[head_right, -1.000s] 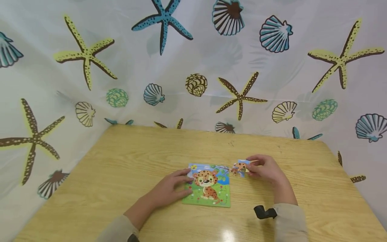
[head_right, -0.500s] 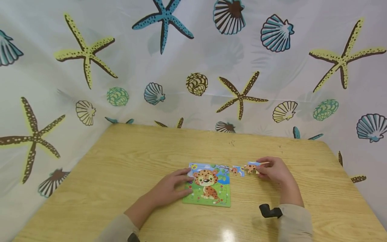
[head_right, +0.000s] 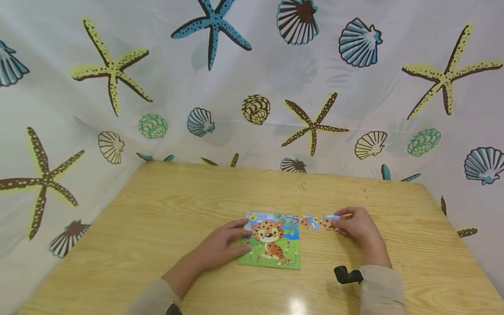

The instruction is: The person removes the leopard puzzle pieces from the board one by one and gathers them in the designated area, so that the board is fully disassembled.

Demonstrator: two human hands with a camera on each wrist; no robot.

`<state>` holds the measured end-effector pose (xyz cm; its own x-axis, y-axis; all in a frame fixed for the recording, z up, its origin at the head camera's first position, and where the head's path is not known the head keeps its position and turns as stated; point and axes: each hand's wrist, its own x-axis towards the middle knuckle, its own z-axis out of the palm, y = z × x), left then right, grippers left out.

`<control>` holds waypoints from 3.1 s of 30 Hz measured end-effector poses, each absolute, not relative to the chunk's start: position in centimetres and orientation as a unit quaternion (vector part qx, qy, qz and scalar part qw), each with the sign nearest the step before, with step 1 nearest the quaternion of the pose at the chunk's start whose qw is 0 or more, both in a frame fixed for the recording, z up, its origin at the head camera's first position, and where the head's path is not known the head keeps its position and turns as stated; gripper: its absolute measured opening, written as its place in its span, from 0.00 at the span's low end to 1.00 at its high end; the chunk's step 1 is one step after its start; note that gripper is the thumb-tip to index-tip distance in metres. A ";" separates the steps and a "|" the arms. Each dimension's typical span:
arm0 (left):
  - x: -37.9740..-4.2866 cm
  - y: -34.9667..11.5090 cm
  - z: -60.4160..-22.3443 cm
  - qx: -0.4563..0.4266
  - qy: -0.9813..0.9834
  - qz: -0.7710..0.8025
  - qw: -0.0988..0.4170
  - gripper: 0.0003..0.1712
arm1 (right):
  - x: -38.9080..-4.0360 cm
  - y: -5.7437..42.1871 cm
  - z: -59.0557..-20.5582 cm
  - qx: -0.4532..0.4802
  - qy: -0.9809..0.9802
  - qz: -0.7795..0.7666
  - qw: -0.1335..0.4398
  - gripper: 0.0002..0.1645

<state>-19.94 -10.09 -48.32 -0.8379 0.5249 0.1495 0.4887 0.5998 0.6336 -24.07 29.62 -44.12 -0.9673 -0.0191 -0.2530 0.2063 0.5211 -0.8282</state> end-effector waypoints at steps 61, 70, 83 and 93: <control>-20.1 -10.0 -48.5 0.284 0.895 0.344 0.027 0.27 | -24.7 25.1 -43.4 -0.015 0.834 -0.534 0.136 0.27; -19.9 -10.0 -48.3 0.283 0.892 0.352 0.033 0.27 | -24.7 23.1 -43.9 -0.043 0.824 -0.540 0.164 0.24; -19.8 -10.1 -48.3 0.287 0.891 0.351 0.032 0.27 | -24.2 20.7 -44.3 -0.057 0.823 -0.534 0.184 0.21; -19.9 -10.0 -48.2 0.286 0.891 0.352 0.033 0.27 | -23.8 19.4 -44.5 -0.090 0.839 -0.505 0.182 0.16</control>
